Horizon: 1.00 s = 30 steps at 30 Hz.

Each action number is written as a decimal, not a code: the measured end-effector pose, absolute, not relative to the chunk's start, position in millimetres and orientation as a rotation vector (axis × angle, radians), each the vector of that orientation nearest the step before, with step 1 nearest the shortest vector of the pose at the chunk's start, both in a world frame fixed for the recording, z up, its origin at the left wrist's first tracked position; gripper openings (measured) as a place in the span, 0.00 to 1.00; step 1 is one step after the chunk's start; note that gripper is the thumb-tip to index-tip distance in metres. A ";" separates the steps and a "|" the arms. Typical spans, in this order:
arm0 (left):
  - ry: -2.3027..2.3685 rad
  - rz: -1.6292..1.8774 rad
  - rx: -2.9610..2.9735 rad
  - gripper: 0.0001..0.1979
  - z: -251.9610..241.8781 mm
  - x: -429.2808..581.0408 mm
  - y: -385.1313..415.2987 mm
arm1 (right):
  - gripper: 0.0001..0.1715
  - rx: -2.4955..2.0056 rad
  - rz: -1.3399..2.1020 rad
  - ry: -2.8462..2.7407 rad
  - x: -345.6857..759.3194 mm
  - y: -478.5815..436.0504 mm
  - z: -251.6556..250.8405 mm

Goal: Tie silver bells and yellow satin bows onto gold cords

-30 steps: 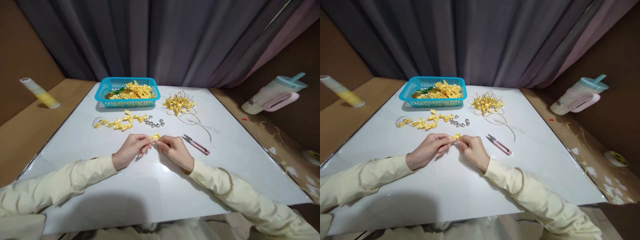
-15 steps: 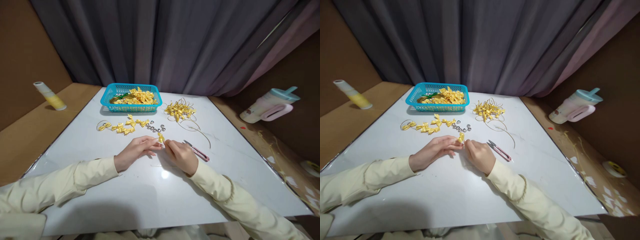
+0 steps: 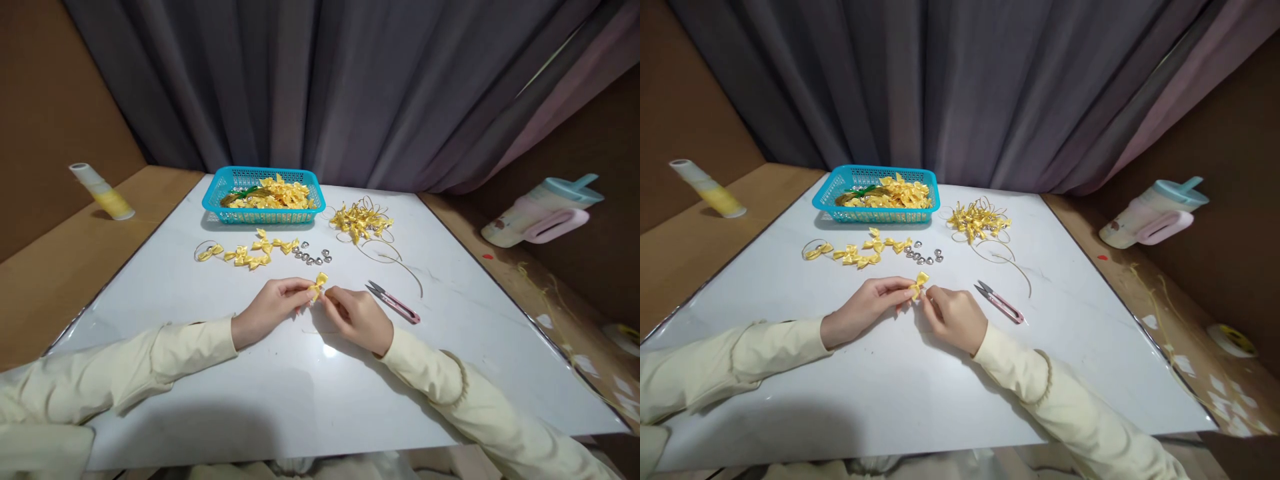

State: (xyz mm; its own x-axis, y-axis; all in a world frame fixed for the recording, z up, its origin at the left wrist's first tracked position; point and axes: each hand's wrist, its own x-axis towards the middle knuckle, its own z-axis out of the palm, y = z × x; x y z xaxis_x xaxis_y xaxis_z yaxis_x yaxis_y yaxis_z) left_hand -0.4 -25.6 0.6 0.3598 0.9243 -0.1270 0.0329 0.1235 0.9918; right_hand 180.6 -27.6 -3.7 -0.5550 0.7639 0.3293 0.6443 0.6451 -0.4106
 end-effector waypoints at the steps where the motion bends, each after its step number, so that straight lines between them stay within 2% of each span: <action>1: 0.991 0.846 1.279 0.10 0.3 -0.7 -25.6 | 0.14 -1.114 0.403 -2.379 180.8 -27.3 -2.9; 6: 0.947 0.857 1.260 0.09 1.4 -2.3 -25.5 | 0.12 -1.133 0.525 -2.416 179.8 -25.9 -5.4; 19: 1.026 0.881 1.272 0.12 7.8 -0.3 -28.1 | 0.19 -1.105 0.512 -2.403 173.5 -29.8 -5.8; 30: 1.138 0.898 1.375 0.10 9.0 -0.1 -32.0 | 0.17 -1.013 0.547 -2.406 172.8 -30.8 -8.7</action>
